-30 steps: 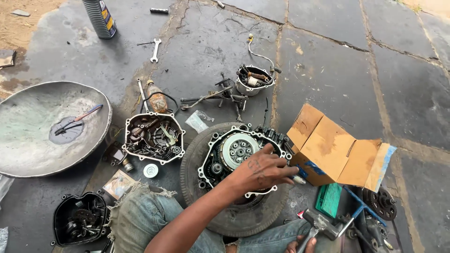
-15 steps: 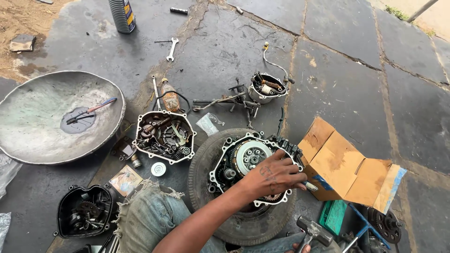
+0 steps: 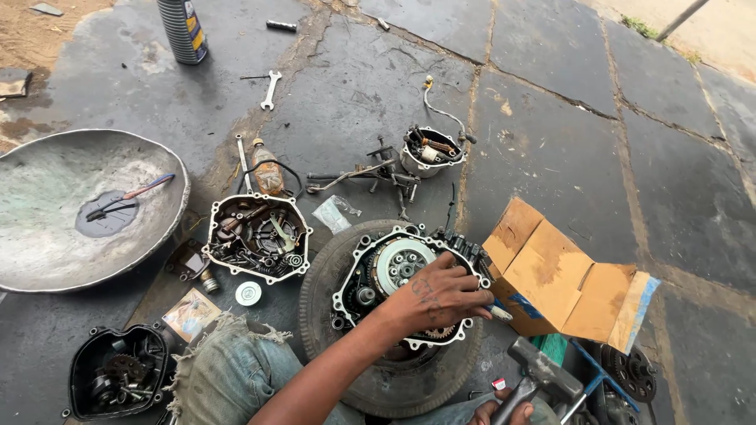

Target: The person sits on the ground repairing a motorcycle engine crankcase set on a tire. They drive a pin with a hammer and punch, thread a chain around the sprocket, and work on the gears and clutch assembly with a screwdriver-like tool.

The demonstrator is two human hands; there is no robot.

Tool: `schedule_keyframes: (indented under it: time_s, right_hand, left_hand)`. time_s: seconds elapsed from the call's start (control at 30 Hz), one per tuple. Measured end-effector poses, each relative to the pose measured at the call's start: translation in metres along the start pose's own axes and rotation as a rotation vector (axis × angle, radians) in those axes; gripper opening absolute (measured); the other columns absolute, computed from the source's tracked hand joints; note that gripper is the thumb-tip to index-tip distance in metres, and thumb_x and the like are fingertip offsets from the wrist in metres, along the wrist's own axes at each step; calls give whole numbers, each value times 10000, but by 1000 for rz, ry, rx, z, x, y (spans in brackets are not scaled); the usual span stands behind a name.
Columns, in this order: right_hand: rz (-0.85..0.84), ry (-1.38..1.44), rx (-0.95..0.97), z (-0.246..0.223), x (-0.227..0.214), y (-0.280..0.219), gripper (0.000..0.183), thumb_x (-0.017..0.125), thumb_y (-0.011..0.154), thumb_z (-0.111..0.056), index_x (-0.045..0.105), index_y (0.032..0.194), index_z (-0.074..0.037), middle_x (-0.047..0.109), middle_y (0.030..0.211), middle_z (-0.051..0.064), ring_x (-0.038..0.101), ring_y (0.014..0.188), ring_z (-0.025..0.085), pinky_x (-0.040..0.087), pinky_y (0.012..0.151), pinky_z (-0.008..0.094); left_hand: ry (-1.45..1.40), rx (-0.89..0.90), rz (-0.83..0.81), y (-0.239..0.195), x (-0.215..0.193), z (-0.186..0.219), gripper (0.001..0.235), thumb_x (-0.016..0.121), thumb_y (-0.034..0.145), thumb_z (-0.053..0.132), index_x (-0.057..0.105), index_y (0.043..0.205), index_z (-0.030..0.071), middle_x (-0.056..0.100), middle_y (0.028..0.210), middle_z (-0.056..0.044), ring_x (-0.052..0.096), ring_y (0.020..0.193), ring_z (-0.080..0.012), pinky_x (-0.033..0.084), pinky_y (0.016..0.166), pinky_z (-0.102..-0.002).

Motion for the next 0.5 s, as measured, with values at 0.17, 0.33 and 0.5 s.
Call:
schedule_keyframes:
  time_s: [0.17,0.33,0.5]
  right_hand:
    - [-67,172,-52,-117,253,-58,589,381,990,-651,462,1208,-110,487,594,116,482,352,237,449,298,429]
    - [151,44,-24,-144,283,-67,580,396,1012,-603,462,1164,-47,432,568,87,410,305,171,374,252,354]
    - [175,-14,7,-156,289,-76,563,400,1017,-573,466,1163,-33,431,579,89,390,318,161,353,257,342]
  left_hand:
    - [-45,26,9,5,-12,8,252,644,997,424,670,1035,176,557,800,19,579,803,-165,423,871,-361]
    - [8,16,-23,16,-17,8,251,662,974,399,682,1061,164,552,794,5,571,800,-173,424,875,-369]
    - [7,10,-28,15,-16,14,202,667,981,371,675,998,170,562,799,14,587,822,-174,416,895,-383]
Point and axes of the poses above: each hand's wrist, its own y-axis towards the middle knuckle, its own x-axis out of the palm, z = x × y, the point moved 7 cm from there along y, towards the middle knuckle
